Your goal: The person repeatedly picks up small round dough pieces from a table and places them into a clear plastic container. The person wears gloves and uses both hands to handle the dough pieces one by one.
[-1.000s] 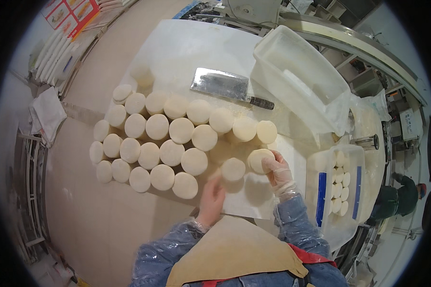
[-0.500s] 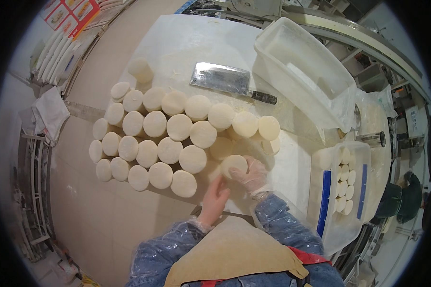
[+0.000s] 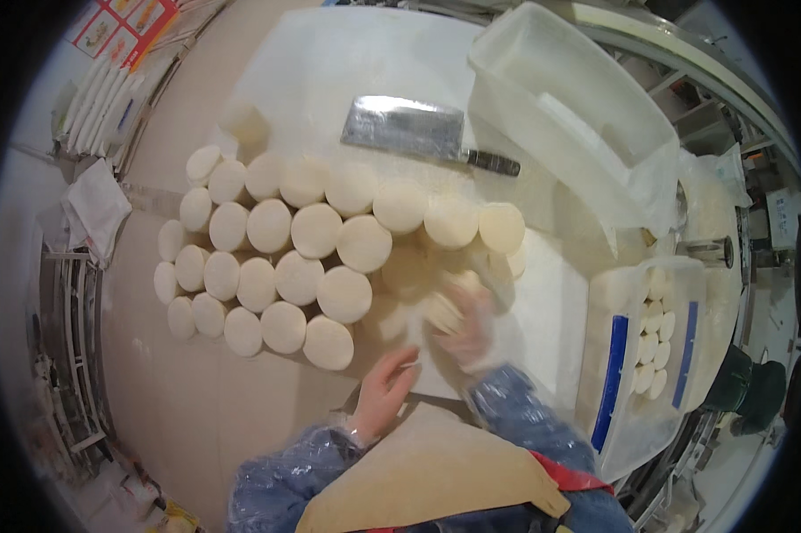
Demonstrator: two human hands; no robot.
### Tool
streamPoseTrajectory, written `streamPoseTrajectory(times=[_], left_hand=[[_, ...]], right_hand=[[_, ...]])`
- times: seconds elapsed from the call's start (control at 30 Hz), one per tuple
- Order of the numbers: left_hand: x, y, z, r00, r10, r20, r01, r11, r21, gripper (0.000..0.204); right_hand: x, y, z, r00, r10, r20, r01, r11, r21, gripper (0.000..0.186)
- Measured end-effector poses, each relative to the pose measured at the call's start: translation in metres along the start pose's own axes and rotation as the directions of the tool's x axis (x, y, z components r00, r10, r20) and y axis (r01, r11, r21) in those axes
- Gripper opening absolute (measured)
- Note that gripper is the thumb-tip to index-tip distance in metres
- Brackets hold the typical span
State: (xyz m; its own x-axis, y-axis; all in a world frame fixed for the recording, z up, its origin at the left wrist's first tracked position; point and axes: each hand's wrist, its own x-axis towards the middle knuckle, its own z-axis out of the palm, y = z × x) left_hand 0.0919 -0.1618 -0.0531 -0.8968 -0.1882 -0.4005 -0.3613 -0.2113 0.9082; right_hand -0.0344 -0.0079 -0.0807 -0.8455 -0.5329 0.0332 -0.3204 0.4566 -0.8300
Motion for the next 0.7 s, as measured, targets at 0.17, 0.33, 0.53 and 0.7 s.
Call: streamPoseTrajectory(times=[0.17,0.33,0.53,0.7], left_hand=[[-0.007,0.002,-0.018,0.996,-0.075,-0.058,0.076,0.997,0.009,0.033],[-0.01,0.0,-0.025,0.979,-0.116,-0.167,0.1,0.99,-0.102,0.03],[-0.015,0.003,-0.019,0.997,-0.025,-0.073,0.021,0.998,-0.061,0.028],[-0.019,0.01,-0.021,0.954,-0.195,-0.227,0.173,0.978,-0.114,0.026]], right_hand=[[-0.01,0.001,0.002,0.912,-0.239,-0.332,0.198,0.968,-0.153,0.059],[-0.015,0.01,0.004,0.965,-0.244,-0.1,0.219,0.952,-0.214,0.054],[-0.012,0.001,0.006,0.922,-0.274,-0.274,0.269,0.962,-0.057,0.049],[-0.004,-0.024,-0.008,0.947,-0.231,-0.224,0.197,0.966,-0.167,0.048]])
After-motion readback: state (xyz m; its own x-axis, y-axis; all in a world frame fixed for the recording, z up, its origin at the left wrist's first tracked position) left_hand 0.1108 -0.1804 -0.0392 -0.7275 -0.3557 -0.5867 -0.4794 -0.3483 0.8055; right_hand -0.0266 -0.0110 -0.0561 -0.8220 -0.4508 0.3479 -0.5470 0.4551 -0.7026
